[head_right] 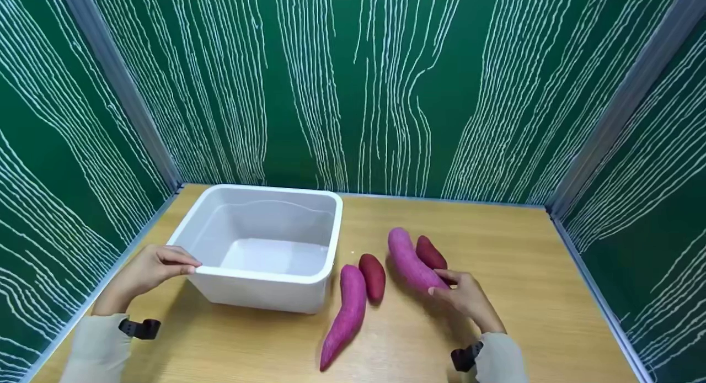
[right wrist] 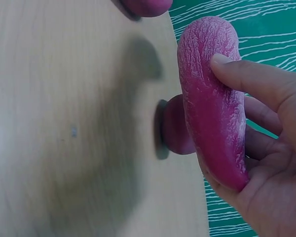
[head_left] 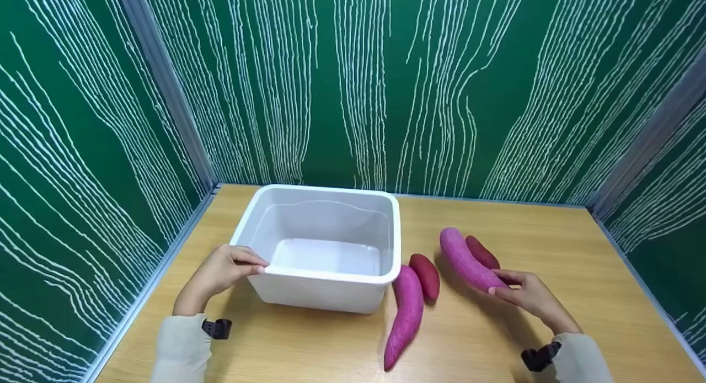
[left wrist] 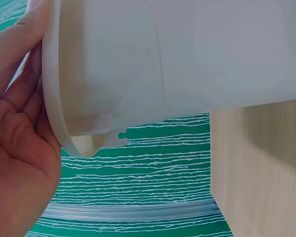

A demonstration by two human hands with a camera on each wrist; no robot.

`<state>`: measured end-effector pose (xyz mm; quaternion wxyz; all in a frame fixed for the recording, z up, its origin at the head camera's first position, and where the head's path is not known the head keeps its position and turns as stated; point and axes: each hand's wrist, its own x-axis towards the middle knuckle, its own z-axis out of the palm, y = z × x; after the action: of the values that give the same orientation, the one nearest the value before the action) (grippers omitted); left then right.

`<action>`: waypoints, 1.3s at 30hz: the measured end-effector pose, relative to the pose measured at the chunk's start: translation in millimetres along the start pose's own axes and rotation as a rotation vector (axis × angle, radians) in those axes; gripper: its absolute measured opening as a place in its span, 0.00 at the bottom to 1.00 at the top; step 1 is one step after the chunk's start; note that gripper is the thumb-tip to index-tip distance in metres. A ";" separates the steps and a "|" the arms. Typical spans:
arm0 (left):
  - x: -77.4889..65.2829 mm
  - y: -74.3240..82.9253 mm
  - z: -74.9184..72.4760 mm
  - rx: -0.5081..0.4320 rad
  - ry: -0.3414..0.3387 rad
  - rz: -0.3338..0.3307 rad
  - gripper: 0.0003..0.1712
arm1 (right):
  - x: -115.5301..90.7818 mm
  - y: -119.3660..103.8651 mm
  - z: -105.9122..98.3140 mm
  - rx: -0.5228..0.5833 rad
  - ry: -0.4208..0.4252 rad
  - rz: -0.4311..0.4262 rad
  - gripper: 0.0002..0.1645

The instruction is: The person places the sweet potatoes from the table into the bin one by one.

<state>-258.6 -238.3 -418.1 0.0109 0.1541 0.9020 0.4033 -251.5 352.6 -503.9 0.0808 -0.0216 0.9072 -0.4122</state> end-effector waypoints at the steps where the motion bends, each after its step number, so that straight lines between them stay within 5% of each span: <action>1: -0.1 0.3 0.2 -0.002 0.000 -0.007 0.06 | -0.1 -1.4 -0.9 -0.002 -0.002 -0.005 0.39; 39: -0.1 -1.0 0.6 -0.022 0.004 0.007 0.05 | 1.9 -66.5 -34.5 -0.050 -0.041 -0.099 0.40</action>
<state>-258.6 -238.5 -419.3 0.0092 0.1563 0.8969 0.4136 -260.9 334.2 -431.8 0.0782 -0.0770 0.9133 -0.3923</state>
